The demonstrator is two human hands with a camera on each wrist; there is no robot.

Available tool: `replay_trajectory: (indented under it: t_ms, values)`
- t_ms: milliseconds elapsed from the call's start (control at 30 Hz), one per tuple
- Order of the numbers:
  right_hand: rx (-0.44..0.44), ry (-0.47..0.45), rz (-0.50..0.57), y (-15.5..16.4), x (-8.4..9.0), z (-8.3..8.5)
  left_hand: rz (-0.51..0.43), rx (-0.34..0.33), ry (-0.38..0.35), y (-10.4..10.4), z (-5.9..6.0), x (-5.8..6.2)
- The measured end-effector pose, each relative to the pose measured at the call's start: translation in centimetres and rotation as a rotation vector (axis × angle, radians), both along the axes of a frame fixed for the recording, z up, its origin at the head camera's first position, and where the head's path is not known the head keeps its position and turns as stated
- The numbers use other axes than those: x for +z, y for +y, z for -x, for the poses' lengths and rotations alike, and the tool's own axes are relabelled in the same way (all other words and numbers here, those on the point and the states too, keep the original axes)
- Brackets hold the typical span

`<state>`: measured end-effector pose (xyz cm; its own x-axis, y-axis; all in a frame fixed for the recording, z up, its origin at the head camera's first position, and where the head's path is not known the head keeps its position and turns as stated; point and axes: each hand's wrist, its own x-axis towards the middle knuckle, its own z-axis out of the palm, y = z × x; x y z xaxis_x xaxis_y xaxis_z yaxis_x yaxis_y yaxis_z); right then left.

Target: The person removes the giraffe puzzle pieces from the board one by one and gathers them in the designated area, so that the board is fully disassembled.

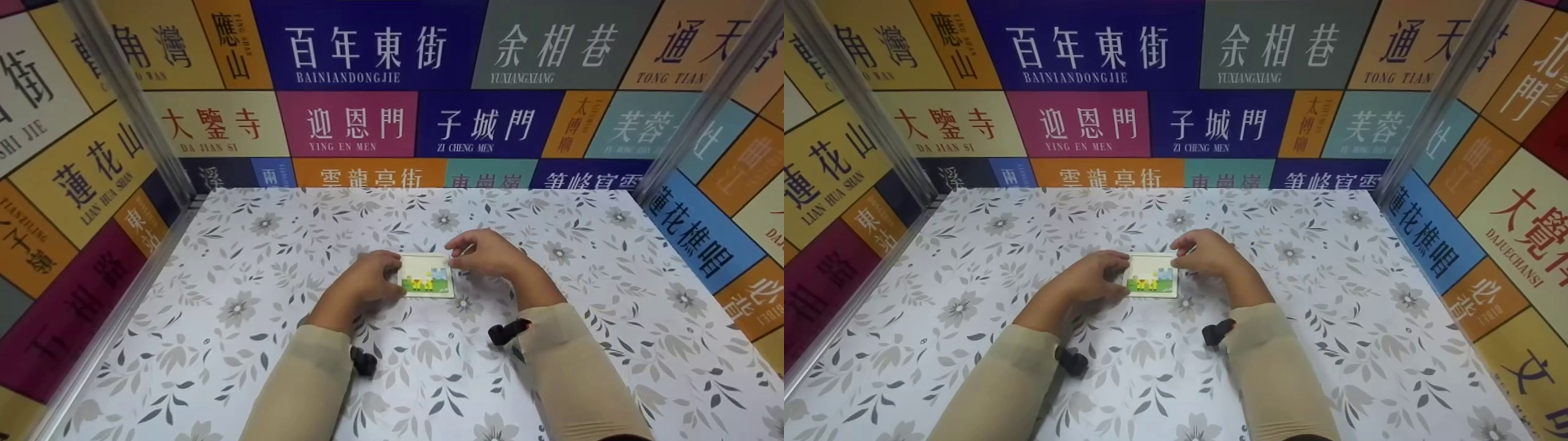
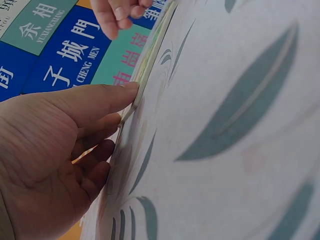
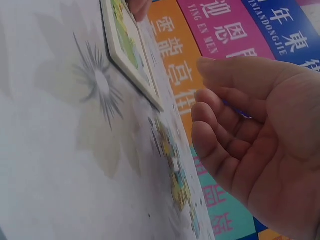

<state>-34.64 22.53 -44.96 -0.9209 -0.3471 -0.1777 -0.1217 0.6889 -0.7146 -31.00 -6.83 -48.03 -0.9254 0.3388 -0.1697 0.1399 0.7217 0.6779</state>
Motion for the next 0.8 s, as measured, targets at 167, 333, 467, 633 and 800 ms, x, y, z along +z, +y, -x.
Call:
replay_trajectory:
  t_ms: [167,333,467,633,800]
  values:
    - [0.061,-0.023,0.045,-1.5,0.0,-0.5,0.006,-0.018,0.014,0.0,0.1,0.0]
    - [0.111,-0.037,0.032,-2.6,-0.6,-0.8,0.038,-0.054,0.061,-0.1,0.2,-0.1]
    - [0.119,-0.046,-0.010,-3.0,-1.0,-0.9,0.060,-0.074,0.098,-0.2,0.3,-0.2]
    - [0.143,-0.056,-0.073,-3.2,-0.9,-1.0,0.043,-0.047,0.065,-0.1,0.3,-0.2]
    - [0.141,-0.037,-0.117,-3.2,-0.9,-1.0,0.038,-0.028,0.046,-0.1,0.2,-0.1]
